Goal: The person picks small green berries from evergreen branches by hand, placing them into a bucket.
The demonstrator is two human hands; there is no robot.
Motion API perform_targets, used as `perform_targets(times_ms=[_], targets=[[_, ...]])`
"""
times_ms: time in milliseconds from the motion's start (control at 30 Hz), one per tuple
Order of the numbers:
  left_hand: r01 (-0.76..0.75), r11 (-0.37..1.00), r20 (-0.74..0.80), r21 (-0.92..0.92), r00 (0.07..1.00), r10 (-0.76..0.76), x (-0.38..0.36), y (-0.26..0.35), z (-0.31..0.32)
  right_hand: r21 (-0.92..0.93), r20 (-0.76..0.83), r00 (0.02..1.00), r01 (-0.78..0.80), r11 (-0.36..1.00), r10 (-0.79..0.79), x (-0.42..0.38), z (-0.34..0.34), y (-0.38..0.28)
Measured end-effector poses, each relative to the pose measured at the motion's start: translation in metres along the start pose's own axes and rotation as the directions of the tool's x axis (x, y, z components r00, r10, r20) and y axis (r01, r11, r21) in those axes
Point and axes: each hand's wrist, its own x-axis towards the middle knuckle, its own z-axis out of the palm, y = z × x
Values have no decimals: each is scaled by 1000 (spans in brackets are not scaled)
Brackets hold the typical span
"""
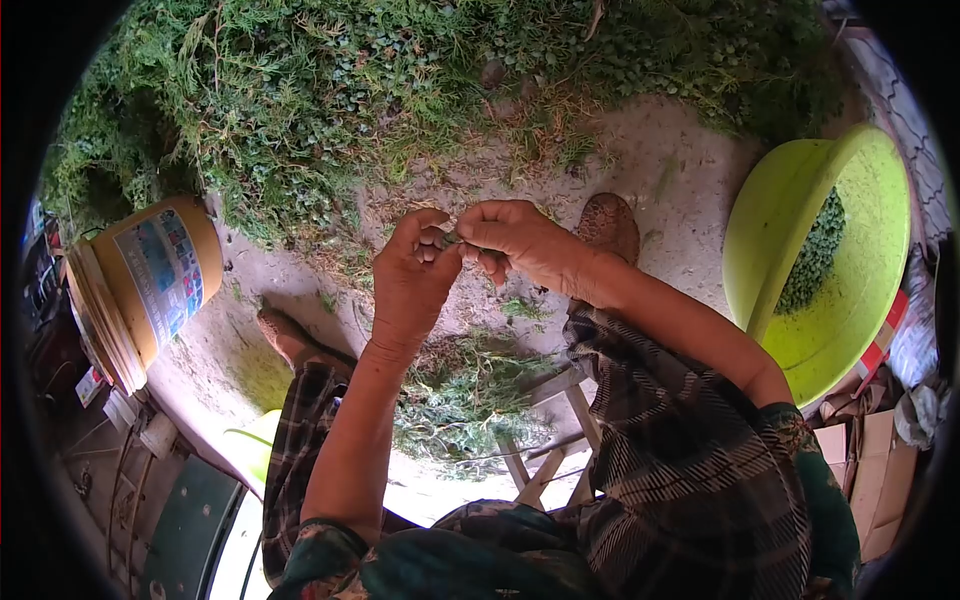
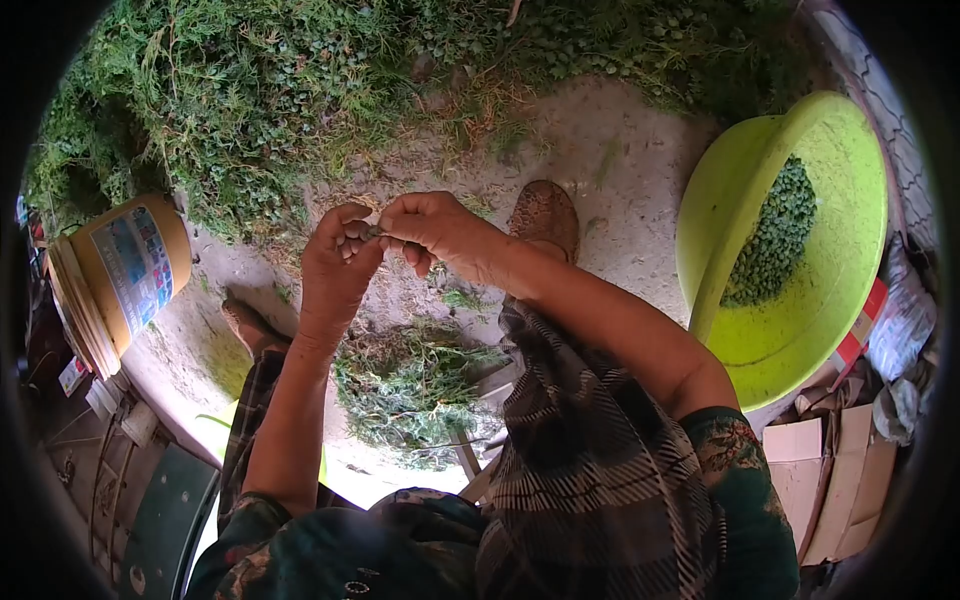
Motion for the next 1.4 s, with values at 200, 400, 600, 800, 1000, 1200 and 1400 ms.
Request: perform_targets(times_ms=[200, 400, 600, 800, 1000, 1200, 1400], targets=[[130, 991, 25, -10, 991, -130, 2, -9, -11, -145, -203, 979, -32, 989, 2, -2, -5, -6], [308, 882, 55, -356, 950, -309, -1, -1, -7, -562, -357, 846, 145, 815, -396, 5, -16, 6], [150, 986, -35, -69, 988, -153, -8, 4, 11, 15, -123, 990, -63, 998, 64, -11, -2, -7], [-112, 936, -163, 334, 971, 174, -12, -5, 1, 217, -59, 991, -108, 970, 123, -6, -2, -7], [121, 770, -477, 627, 841, 256, 21, -76, -110, 143, -34, 986, -156, 977, 163, -9, -13, -3], [369, 486, -495, 793, 854, 159, 33, -111, -141, 72, -61, 984, -162, 984, 167, -8, -9, -5], [300, 713, -583, 633, 791, 184, 25, -112, -143, 25, -57, 988, -142, 990, 143, -8, -9, -3]])
